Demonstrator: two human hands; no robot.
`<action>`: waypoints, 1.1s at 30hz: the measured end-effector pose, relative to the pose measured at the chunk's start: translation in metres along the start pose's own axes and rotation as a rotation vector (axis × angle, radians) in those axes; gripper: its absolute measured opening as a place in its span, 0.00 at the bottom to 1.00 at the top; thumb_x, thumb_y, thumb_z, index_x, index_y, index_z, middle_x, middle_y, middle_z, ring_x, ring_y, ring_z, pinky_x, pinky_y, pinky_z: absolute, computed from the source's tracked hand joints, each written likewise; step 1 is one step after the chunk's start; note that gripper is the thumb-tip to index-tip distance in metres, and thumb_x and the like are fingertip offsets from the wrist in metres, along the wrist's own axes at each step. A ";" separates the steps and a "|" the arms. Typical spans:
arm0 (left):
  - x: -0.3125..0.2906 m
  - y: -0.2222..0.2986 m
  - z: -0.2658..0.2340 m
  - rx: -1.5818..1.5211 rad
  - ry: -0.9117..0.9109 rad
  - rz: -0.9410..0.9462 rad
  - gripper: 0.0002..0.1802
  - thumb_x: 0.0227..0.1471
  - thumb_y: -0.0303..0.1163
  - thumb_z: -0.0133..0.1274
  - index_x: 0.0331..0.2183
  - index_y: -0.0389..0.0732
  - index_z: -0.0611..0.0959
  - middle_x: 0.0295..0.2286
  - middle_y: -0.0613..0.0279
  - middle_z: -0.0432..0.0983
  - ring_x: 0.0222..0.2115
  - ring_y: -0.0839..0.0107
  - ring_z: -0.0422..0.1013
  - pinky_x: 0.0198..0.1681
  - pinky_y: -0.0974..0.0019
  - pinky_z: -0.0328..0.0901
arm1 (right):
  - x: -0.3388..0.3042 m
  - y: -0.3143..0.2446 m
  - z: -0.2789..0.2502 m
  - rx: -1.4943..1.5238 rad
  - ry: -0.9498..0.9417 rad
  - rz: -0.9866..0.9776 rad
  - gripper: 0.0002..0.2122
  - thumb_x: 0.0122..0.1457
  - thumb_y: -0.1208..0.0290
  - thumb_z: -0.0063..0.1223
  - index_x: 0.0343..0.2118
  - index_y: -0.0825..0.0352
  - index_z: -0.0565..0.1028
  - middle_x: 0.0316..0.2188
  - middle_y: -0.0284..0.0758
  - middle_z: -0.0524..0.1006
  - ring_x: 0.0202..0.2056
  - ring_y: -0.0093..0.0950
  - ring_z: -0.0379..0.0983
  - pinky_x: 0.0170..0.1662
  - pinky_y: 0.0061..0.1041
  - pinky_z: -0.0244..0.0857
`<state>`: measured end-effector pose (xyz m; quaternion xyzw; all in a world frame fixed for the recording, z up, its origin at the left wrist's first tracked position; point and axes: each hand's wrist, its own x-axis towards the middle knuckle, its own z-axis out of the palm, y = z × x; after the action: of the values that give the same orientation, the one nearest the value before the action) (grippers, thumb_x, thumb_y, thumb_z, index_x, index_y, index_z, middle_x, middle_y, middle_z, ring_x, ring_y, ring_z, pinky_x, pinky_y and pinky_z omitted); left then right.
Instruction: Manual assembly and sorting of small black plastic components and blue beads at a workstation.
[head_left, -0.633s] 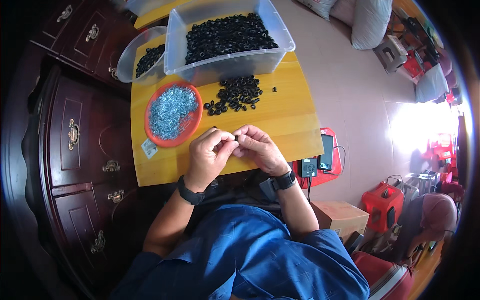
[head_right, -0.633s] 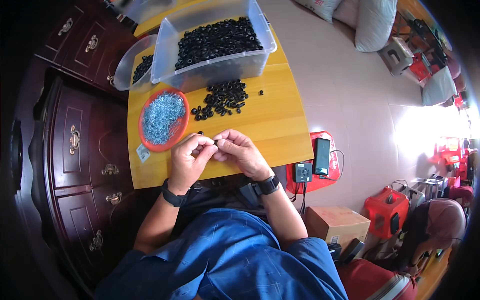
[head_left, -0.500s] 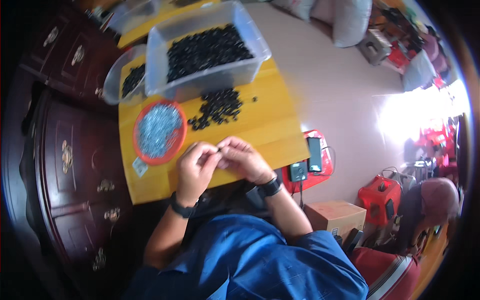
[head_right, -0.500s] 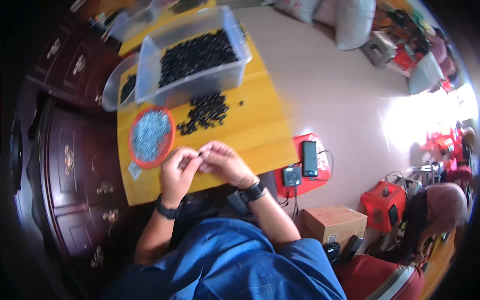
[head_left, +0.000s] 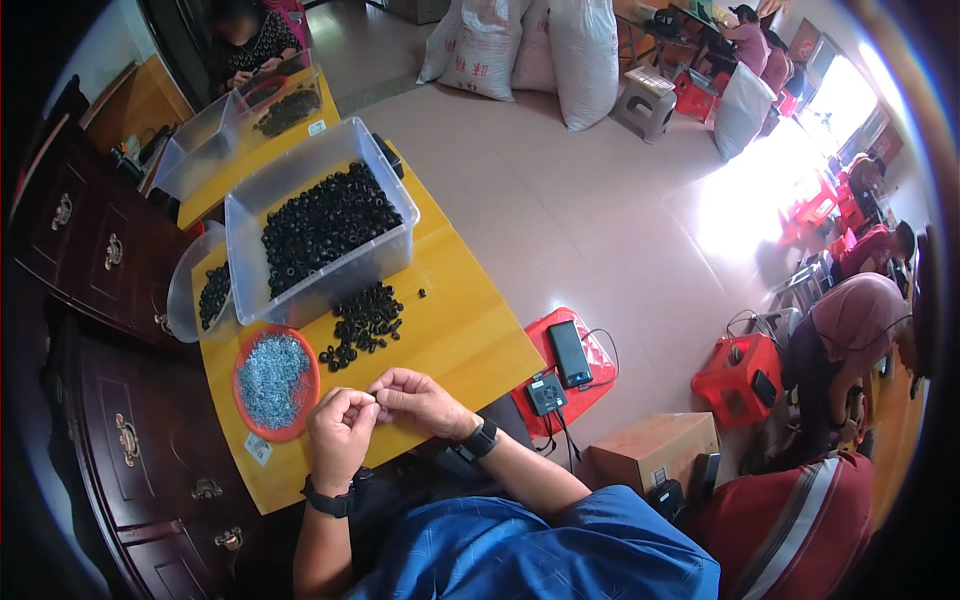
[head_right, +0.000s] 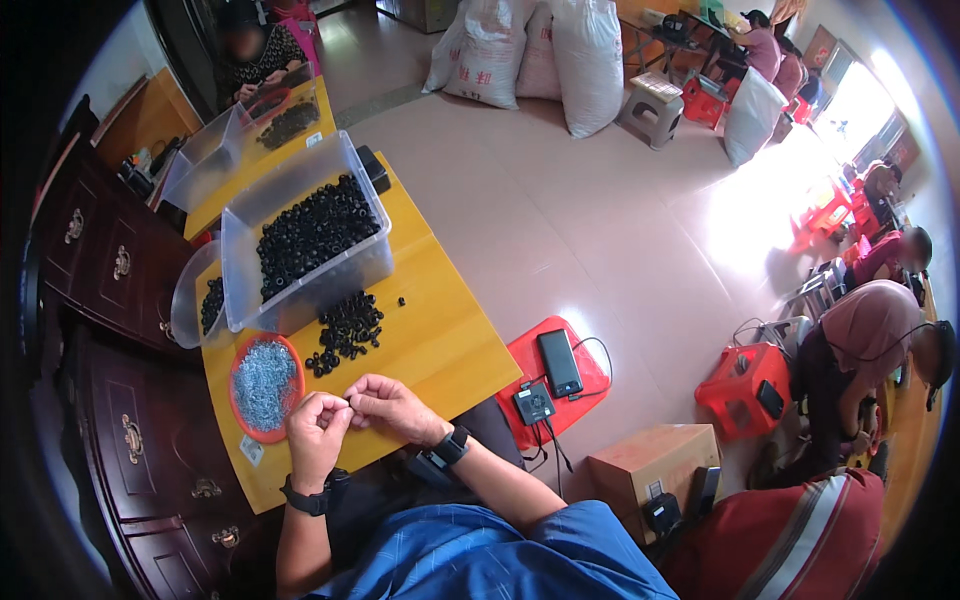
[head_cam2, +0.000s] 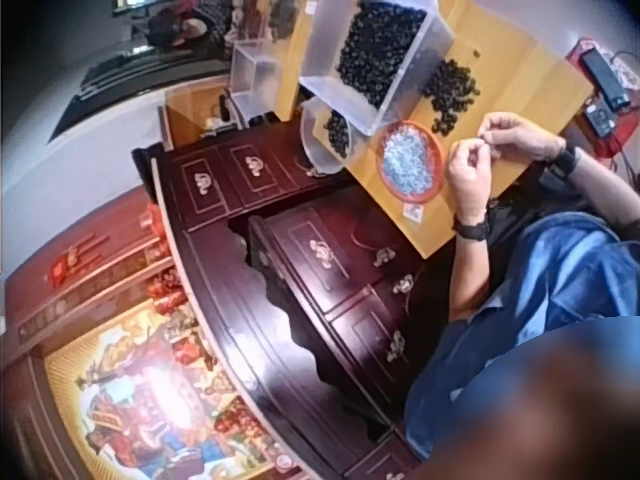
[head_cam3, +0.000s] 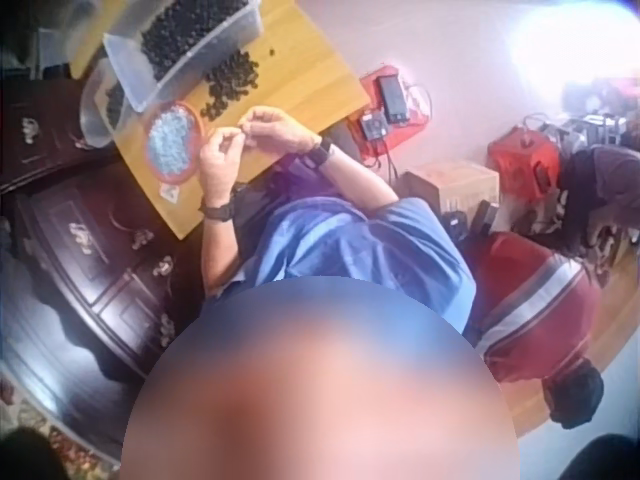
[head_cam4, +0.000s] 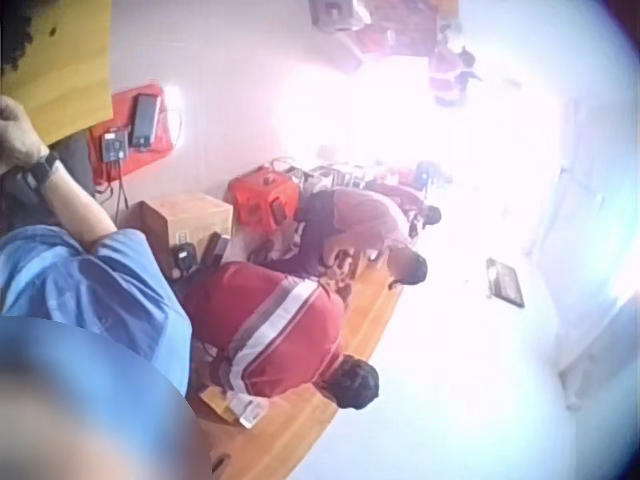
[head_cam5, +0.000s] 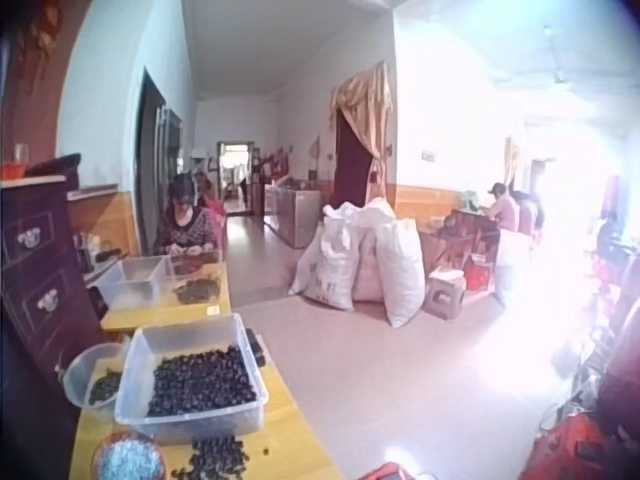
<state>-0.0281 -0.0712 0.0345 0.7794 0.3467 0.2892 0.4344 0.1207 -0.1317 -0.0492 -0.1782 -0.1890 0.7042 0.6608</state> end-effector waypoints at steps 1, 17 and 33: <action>0.002 -0.001 -0.002 -0.005 -0.013 -0.016 0.06 0.50 0.15 0.60 0.31 0.33 0.80 0.25 0.67 0.76 0.23 0.81 0.75 0.27 0.76 0.69 | 0.001 0.001 -0.004 -0.029 -0.009 0.007 0.07 0.67 0.70 0.53 0.43 0.67 0.74 0.35 0.30 0.78 0.33 0.20 0.76 0.40 0.19 0.71; 0.029 -0.002 -0.004 -0.462 -0.363 -0.238 0.17 0.57 0.34 0.62 0.44 0.39 0.75 0.28 0.71 0.77 0.27 0.86 0.72 0.29 0.81 0.63 | -0.003 -0.013 -0.020 0.241 -0.158 0.114 0.07 0.67 0.71 0.52 0.44 0.66 0.76 0.36 0.31 0.80 0.35 0.21 0.79 0.42 0.18 0.74; 0.083 -0.037 0.028 0.585 -0.076 0.168 0.07 0.50 0.30 0.58 0.34 0.42 0.84 0.30 0.55 0.79 0.31 0.53 0.77 0.33 0.54 0.72 | -0.005 -0.023 -0.029 0.423 -0.033 -0.019 0.10 0.67 0.66 0.51 0.46 0.65 0.74 0.34 0.31 0.78 0.35 0.22 0.75 0.44 0.27 0.73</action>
<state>0.0318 -0.0046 0.0019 0.9076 0.3332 0.1823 0.1787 0.1551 -0.1346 -0.0628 -0.0225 -0.0494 0.7248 0.6868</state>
